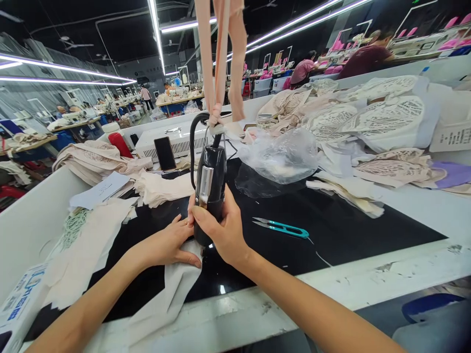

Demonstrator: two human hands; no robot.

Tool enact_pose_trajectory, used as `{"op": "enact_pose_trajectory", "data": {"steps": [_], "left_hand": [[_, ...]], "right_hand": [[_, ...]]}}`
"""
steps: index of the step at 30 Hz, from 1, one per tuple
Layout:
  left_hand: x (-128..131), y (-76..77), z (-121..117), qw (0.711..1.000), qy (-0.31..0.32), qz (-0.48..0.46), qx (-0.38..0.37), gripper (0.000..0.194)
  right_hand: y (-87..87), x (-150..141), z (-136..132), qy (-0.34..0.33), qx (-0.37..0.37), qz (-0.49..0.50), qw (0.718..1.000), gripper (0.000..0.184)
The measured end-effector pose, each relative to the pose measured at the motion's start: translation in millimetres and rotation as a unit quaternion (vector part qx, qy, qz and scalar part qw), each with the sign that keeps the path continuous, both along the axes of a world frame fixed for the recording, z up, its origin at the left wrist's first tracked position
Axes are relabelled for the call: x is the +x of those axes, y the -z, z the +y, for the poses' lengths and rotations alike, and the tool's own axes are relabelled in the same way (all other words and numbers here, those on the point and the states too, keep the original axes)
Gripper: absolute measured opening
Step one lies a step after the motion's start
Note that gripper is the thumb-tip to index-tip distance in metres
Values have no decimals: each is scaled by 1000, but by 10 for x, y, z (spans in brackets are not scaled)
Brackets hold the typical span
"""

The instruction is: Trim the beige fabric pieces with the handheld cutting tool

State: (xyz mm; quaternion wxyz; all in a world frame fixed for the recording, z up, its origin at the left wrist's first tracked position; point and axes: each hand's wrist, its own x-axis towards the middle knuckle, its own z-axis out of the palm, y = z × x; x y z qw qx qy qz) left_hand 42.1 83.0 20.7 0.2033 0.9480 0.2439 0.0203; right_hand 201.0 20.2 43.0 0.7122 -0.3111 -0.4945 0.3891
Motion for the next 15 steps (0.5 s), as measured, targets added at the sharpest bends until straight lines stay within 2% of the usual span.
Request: {"op": "enact_pose_trajectory", "data": {"steps": [3,6,8,11,15], "left_hand": [[-15,14,-8,1000,1,12,-9,76],[-103,61,-87,998,-21,-40,40,78],[-188,103,-213,990,-60,-86,99,62],[-282,158,-491,972,-121,-109,170,21],[-296,227,-790,975,-115,-83,172,18]], "right_hand": [[-5,2,-3,1,1,-5,1000,21],[-16,32,2,-3,3,9,1000,26],[-30,64,4,-5,12,8,1000,29],[-58,115,11,-7,27,-12,1000,31],[-126,159,22,-10,20,-42,999,41]]}}
